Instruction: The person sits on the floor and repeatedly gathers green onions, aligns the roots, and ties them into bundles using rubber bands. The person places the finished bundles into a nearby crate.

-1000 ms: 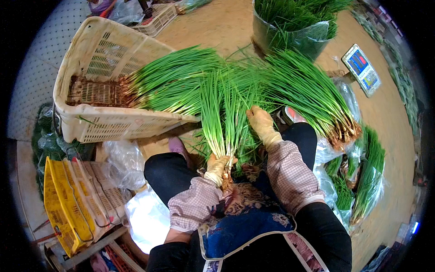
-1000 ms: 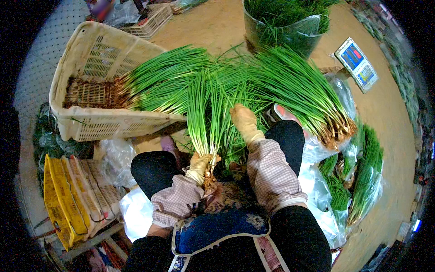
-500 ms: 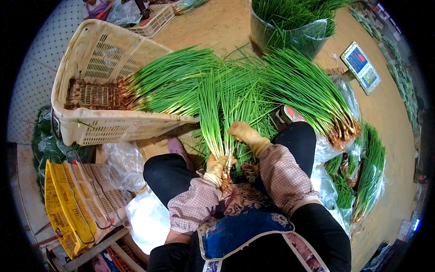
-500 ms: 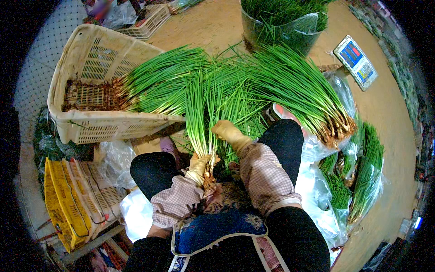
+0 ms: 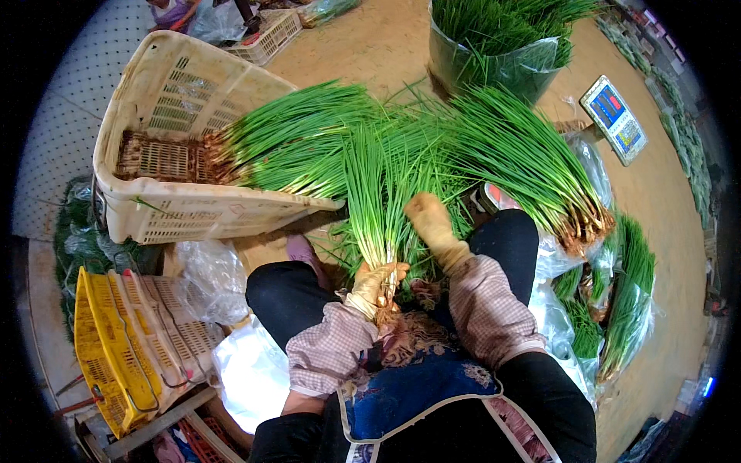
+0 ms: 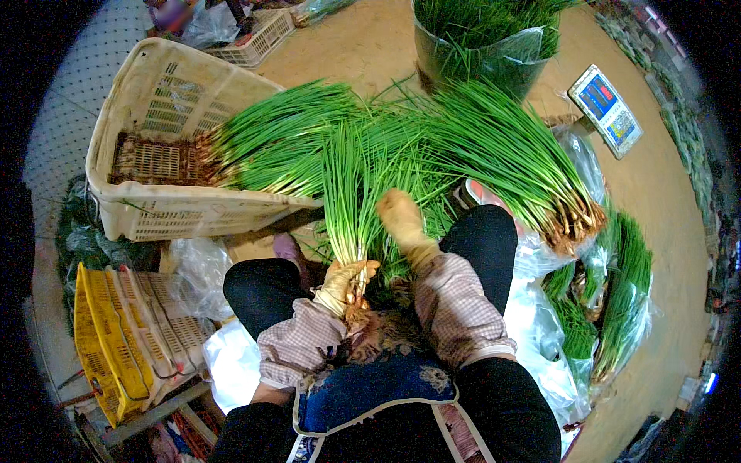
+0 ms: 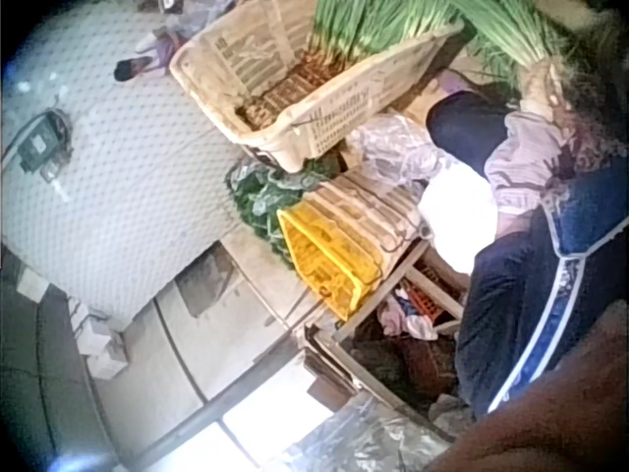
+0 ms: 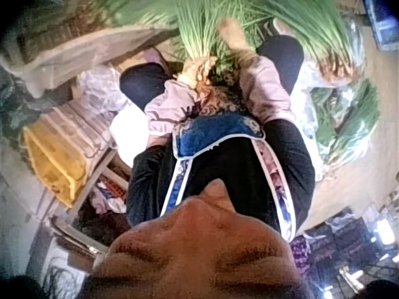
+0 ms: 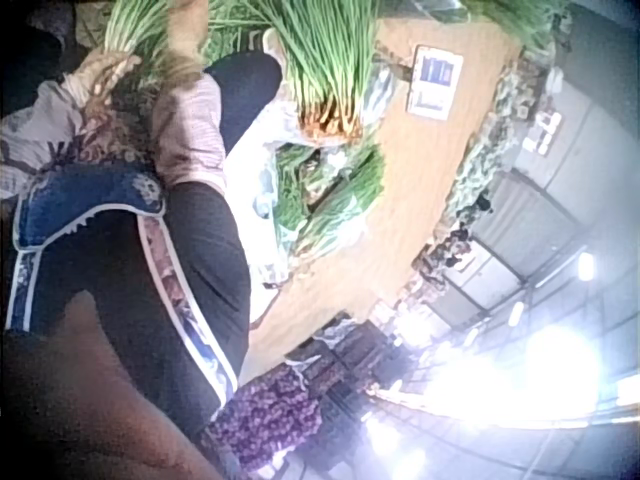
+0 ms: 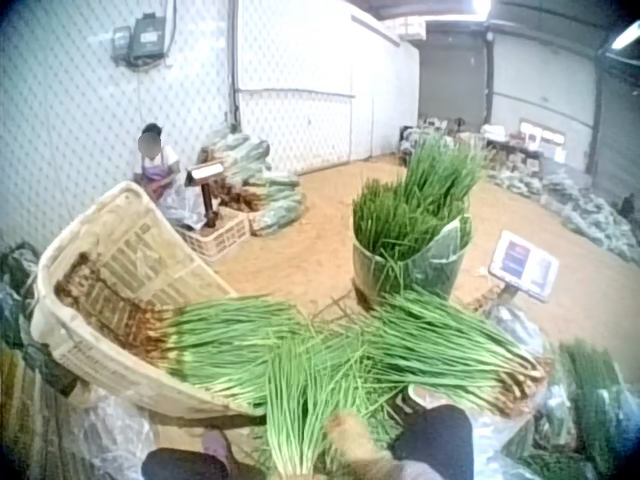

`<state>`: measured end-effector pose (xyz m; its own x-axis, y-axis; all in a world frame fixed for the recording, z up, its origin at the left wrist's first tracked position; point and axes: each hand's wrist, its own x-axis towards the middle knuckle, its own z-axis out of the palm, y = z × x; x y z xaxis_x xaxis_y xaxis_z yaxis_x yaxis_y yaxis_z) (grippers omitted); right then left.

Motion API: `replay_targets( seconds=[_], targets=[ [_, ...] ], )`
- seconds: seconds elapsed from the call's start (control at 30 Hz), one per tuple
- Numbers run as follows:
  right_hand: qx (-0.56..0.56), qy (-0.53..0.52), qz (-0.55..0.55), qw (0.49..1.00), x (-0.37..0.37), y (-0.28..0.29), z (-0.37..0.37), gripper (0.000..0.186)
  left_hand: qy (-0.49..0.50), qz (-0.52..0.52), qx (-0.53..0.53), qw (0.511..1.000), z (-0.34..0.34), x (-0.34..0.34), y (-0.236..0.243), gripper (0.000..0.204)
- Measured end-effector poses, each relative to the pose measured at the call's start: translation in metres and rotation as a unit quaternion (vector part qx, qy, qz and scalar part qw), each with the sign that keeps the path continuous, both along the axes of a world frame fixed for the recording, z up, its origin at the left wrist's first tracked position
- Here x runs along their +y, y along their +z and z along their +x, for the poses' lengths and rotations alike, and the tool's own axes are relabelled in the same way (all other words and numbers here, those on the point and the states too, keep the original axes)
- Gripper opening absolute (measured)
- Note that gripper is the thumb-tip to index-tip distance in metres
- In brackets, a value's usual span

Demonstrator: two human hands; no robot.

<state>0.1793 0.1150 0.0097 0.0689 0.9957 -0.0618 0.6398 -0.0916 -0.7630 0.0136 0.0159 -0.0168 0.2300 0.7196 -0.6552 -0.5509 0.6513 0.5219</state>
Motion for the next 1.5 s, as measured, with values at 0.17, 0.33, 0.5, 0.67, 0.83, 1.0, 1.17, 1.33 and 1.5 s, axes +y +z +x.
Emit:
replay_targets(
  seconds=[0.17, 0.33, 0.5, 0.67, 0.83, 1.0, 1.17, 1.33, 1.5],
  targets=[
    [0.099, 0.0, -0.213, 0.972, 0.005, -0.022, 0.036, 0.024, 0.022, 0.052, 0.03, 0.998, 0.004, 0.002, 0.006, 0.033],
    [0.259, 0.118, -0.311, 0.907, -0.02, -0.035, 0.0, 0.074, 0.044, 0.17, 0.153, 0.972, 0.02, 0.001, 0.01, 0.037],
    [0.386, 0.113, -0.219, 0.889, -0.049, 0.009, -0.044, 0.049, -0.342, 0.279, 0.536, 0.72, 0.006, -0.003, 0.041, 0.051],
    [0.603, 0.061, -0.231, 0.761, -0.037, 0.026, -0.025, 0.04, 0.073, 0.29, 0.024, 0.954, 0.009, -0.007, 0.027, 0.045],
    [0.631, 0.05, -0.259, 0.729, -0.041, 0.033, -0.026, 0.037, -0.056, 0.072, -0.271, 0.958, -0.002, 0.004, 0.024, 0.038],
    [0.498, 0.094, -0.402, 0.762, -0.045, 0.001, -0.011, 0.046, -0.145, 0.034, -0.151, 0.977, -0.003, -0.002, 0.005, 0.035],
    [0.628, 0.142, -0.28, 0.712, -0.053, 0.001, -0.016, 0.056, -0.12, 0.162, -0.036, 0.979, 0.011, -0.008, 0.023, 0.042],
    [0.66, 0.165, -0.35, 0.643, -0.062, 0.029, -0.008, 0.056, -0.133, -0.006, -0.286, 0.949, 0.002, -0.002, 0.043, 0.046],
    [0.529, 0.086, -0.385, 0.752, -0.058, 0.023, -0.017, 0.035, -0.113, 0.034, -0.189, 0.975, -0.002, -0.003, 0.01, 0.04]
  ],
)
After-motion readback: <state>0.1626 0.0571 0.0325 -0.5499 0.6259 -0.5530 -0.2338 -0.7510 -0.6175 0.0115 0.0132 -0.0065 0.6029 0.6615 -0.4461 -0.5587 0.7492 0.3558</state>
